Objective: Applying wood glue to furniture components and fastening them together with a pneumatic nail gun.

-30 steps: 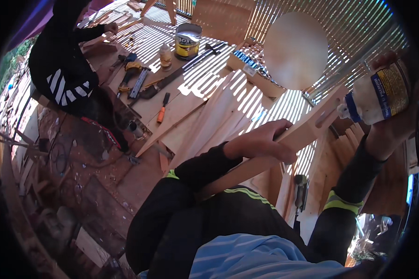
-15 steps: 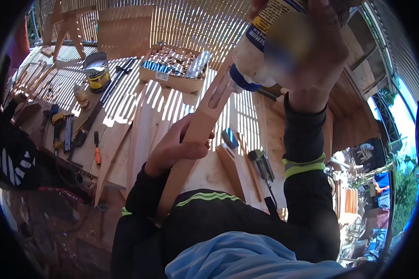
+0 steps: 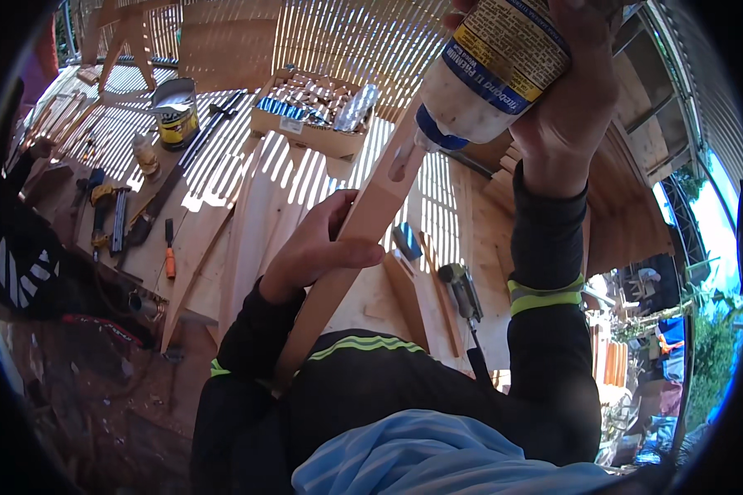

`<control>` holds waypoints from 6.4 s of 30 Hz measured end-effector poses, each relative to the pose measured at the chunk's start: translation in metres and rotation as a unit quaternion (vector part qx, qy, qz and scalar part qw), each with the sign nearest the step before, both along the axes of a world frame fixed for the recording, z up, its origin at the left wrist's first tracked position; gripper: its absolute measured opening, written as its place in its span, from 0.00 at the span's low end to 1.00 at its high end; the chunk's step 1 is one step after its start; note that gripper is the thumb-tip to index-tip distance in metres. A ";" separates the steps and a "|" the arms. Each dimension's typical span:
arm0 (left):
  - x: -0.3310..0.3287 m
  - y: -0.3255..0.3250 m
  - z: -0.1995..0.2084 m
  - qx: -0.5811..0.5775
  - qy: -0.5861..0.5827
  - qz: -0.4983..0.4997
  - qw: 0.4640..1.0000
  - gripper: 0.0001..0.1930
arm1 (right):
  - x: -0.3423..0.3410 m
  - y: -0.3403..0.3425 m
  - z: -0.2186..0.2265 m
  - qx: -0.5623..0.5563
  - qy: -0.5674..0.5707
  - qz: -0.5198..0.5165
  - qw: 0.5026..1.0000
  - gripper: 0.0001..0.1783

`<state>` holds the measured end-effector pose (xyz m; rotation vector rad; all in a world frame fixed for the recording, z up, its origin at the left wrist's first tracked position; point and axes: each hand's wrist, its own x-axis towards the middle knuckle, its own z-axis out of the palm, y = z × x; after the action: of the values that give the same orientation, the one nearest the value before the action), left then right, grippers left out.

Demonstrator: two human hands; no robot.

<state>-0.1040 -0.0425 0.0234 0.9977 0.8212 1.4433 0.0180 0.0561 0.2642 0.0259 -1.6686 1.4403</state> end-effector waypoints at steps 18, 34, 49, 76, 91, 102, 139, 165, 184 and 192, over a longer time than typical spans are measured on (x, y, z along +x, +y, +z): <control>0.007 0.001 0.005 0.013 0.029 0.035 0.999 0.38 | -0.008 -0.001 -0.003 -0.066 -0.002 0.000 0.998 0.22; 0.008 0.001 0.010 0.009 0.053 0.038 0.998 0.45 | -0.008 0.036 0.006 0.043 0.005 -0.019 0.999 0.18; 0.010 0.002 0.014 0.009 0.056 0.035 0.998 0.47 | -0.005 0.021 0.001 0.012 0.010 0.053 0.998 0.16; 0.011 -0.001 0.016 0.008 0.039 0.026 0.999 0.47 | -0.001 -0.003 -0.010 0.017 0.014 0.034 0.999 0.21; 0.011 -0.001 0.016 0.007 0.043 0.027 0.999 0.48 | 0.000 -0.009 -0.011 0.009 0.004 -0.017 1.000 0.22; 0.010 0.002 0.011 0.017 0.053 0.031 0.998 0.47 | 0.000 0.002 -0.021 0.102 -0.014 -0.029 0.994 0.27; 0.113 -0.054 -0.031 0.083 0.053 0.192 0.976 0.60 | 0.330 0.371 -0.572 -0.818 0.428 0.133 0.359 0.20; 0.111 0.032 -0.046 0.194 0.151 0.243 0.938 0.62 | 0.357 0.024 -0.552 -0.195 -0.504 -0.162 0.825 0.46; 0.098 0.036 0.008 0.141 0.137 0.267 0.944 0.81 | 0.271 0.090 -0.335 -0.374 -0.151 0.158 0.901 0.35; 0.110 0.015 0.012 0.088 0.139 0.294 0.942 0.52 | 0.294 0.096 -0.341 0.290 -0.150 -0.321 0.889 0.32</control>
<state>0.0059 -0.0271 0.0352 1.1654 1.2912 1.9339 0.3122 0.1526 -0.0770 -0.3997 -2.0477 0.4356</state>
